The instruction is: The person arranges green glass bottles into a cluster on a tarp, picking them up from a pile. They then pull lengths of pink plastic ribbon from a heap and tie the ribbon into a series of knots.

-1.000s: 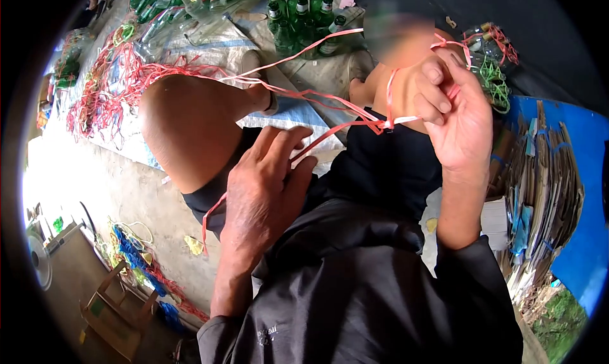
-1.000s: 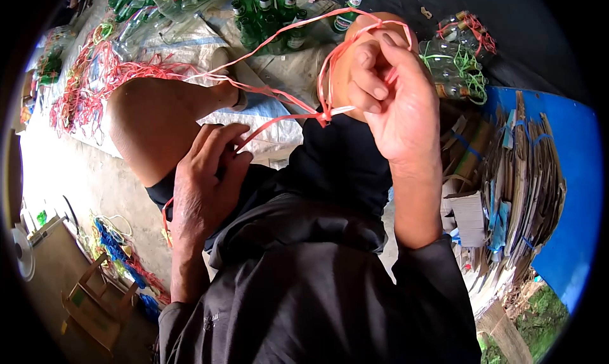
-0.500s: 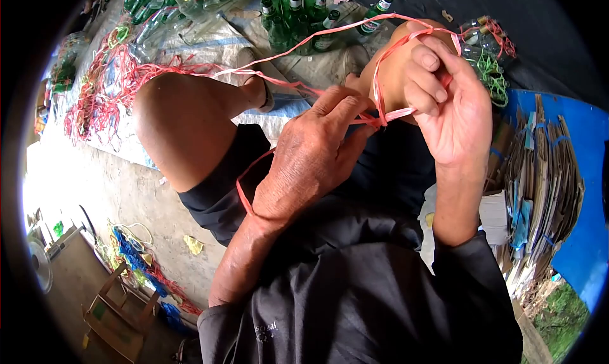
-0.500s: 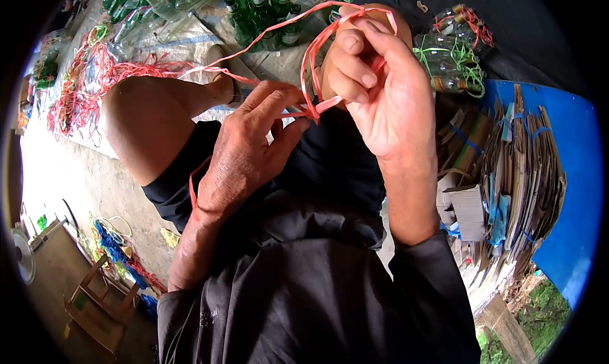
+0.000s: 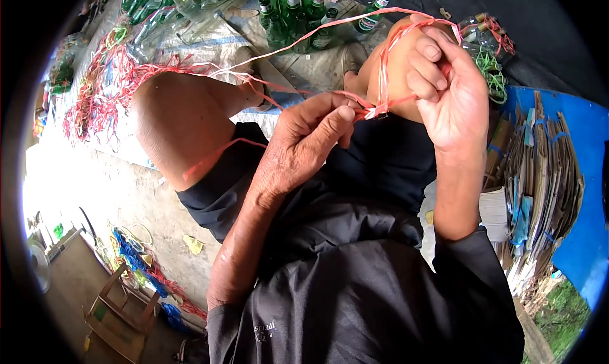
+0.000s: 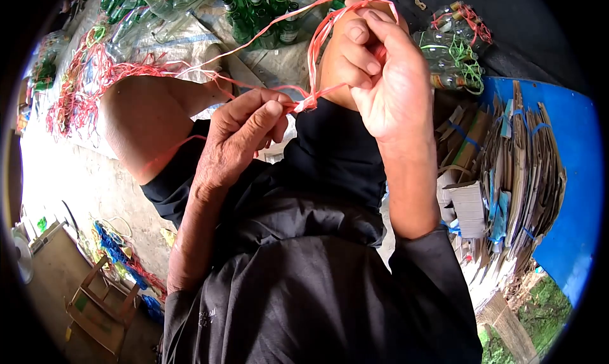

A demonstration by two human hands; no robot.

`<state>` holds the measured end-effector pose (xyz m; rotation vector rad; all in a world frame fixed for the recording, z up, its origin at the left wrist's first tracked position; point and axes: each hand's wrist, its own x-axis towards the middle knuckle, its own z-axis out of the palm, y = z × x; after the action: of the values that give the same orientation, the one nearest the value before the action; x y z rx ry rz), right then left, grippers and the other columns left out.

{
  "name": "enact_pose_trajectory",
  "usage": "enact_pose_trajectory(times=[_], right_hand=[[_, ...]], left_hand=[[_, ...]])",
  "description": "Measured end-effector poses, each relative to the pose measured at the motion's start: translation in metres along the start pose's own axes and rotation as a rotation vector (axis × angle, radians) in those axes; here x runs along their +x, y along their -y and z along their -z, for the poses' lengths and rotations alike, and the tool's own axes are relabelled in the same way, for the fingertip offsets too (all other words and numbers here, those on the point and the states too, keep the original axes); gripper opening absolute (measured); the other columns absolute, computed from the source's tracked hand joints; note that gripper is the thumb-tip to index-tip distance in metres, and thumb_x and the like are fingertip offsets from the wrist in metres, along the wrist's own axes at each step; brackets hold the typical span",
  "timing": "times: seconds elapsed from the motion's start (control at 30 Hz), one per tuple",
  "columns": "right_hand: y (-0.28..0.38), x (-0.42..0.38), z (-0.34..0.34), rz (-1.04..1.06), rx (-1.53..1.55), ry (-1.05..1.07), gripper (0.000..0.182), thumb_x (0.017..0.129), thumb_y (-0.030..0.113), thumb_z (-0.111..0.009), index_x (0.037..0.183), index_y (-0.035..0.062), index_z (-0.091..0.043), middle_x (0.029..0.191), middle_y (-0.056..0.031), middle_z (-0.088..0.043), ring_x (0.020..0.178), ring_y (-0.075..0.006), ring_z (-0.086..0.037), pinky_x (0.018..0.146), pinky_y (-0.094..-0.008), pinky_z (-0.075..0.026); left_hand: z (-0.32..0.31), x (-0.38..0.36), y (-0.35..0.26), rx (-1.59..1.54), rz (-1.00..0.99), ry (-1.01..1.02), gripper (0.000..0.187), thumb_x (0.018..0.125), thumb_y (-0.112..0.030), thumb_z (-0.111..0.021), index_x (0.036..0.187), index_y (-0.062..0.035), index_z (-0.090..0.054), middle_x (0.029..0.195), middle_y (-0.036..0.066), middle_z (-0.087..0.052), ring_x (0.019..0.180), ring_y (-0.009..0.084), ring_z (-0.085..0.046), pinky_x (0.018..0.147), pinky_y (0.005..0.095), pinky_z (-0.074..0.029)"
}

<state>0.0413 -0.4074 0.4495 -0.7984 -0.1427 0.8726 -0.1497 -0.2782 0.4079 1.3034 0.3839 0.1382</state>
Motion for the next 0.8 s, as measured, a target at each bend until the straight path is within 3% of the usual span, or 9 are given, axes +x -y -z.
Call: enact_pose_trajectory(times=[0.03, 0.17, 0.27, 0.43, 0.53, 0.63, 0.73, 0.77, 0.8], right_hand=[[0.000, 0.000, 0.000, 0.003, -0.006, 0.005, 0.027, 0.111, 0.010, -0.044, 0.122, -0.0106, -0.056, 0.089, -0.0027, -0.049, 0.058, -0.0064, -0.032, 0.047, -0.0228, -0.024], [-0.001, 0.003, 0.000, -0.010, -0.018, 0.056, 0.031, 0.111, 0.010, -0.043, 0.129, -0.0123, -0.055, 0.089, -0.0024, -0.049, 0.058, -0.0059, -0.032, 0.047, -0.0222, -0.024], [-0.002, 0.006, -0.001, -0.015, -0.030, 0.041, 0.036, 0.111, 0.011, -0.041, 0.135, -0.0134, -0.053, 0.089, -0.0021, -0.048, 0.058, -0.0056, -0.032, 0.046, -0.0219, -0.025], [-0.004, 0.008, 0.001, -0.011, -0.056, 0.060, 0.039, 0.111, 0.010, -0.038, 0.141, -0.0131, -0.050, 0.089, -0.0021, -0.048, 0.058, -0.0053, -0.032, 0.046, -0.0217, -0.025], [-0.004, 0.009, -0.002, 0.001, -0.123, 0.039, 0.040, 0.110, 0.011, -0.043, 0.142, -0.0119, -0.049, 0.088, -0.0023, -0.046, 0.062, -0.0070, -0.034, 0.052, -0.0236, -0.032], [-0.008, 0.011, 0.000, 0.014, -0.137, 0.130, 0.042, 0.108, 0.013, -0.048, 0.143, -0.0101, -0.050, 0.098, -0.0064, -0.057, 0.074, -0.0119, -0.052, 0.070, -0.0278, -0.048], [-0.015, 0.006, -0.009, 0.107, -0.396, 0.122, 0.044, 0.107, 0.016, -0.053, 0.144, -0.0082, -0.050, 0.117, -0.0152, -0.065, 0.100, -0.0229, -0.065, 0.094, -0.0378, -0.052], [-0.021, 0.000, -0.015, 0.129, -0.446, 0.009, 0.042, 0.107, 0.024, -0.058, 0.136, -0.0063, -0.058, 0.105, -0.0133, -0.069, 0.098, -0.0237, -0.070, 0.094, -0.0348, -0.056], [-0.021, -0.005, -0.016, 0.129, -0.524, 0.020, 0.044, 0.107, 0.025, -0.059, 0.138, -0.0066, -0.056, 0.108, -0.0138, -0.069, 0.102, -0.0235, -0.070, 0.095, -0.0350, -0.055]], left_hand=[[0.000, 0.001, 0.005, 0.017, -0.010, -0.032, 0.029, 0.110, -0.028, -0.059, 0.113, -0.0018, -0.071, 0.071, -0.002, -0.060, 0.060, 0.0030, -0.045, 0.053, 0.0220, -0.035], [0.001, 0.001, -0.008, -0.047, 0.156, -0.085, 0.028, 0.109, -0.026, -0.061, 0.110, -0.0004, -0.072, 0.064, -0.004, -0.054, 0.055, 0.0018, -0.043, 0.051, 0.0221, -0.033], [0.000, 0.004, 0.003, -0.043, 0.060, -0.100, 0.025, 0.107, -0.024, -0.064, 0.106, -0.0001, -0.073, 0.065, -0.005, -0.054, 0.055, 0.0017, -0.044, 0.051, 0.0218, -0.033], [0.004, 0.003, 0.004, -0.047, 0.107, -0.098, 0.024, 0.106, -0.024, -0.068, 0.104, -0.0005, -0.073, 0.067, -0.005, -0.055, 0.058, 0.0018, -0.046, 0.052, 0.0213, -0.034], [0.005, 0.003, 0.003, -0.029, 0.118, -0.094, 0.025, 0.106, -0.022, -0.066, 0.102, 0.0017, -0.071, 0.068, -0.006, -0.055, 0.059, 0.0019, -0.045, 0.052, 0.0220, -0.033], [0.005, 0.003, 0.001, -0.054, 0.132, -0.099, 0.025, 0.106, -0.023, -0.067, 0.102, 0.0007, -0.072, 0.068, -0.006, -0.055, 0.058, 0.0019, -0.044, 0.052, 0.0218, -0.032], [0.006, 0.001, -0.004, -0.145, 0.139, -0.104, 0.023, 0.105, -0.023, -0.068, 0.102, -0.0004, -0.073, 0.067, -0.006, -0.054, 0.056, 0.0020, -0.042, 0.051, 0.0217, -0.031], [0.006, 0.000, -0.006, -0.183, 0.140, -0.105, 0.023, 0.105, -0.022, -0.067, 0.101, -0.0004, -0.073, 0.066, -0.006, -0.053, 0.055, 0.0021, -0.041, 0.051, 0.0218, -0.030], [0.007, 0.000, -0.006, -0.201, 0.148, -0.120, 0.022, 0.105, -0.021, -0.067, 0.101, -0.0003, -0.073, 0.065, -0.006, -0.052, 0.054, 0.0023, -0.040, 0.050, 0.0220, -0.030]])
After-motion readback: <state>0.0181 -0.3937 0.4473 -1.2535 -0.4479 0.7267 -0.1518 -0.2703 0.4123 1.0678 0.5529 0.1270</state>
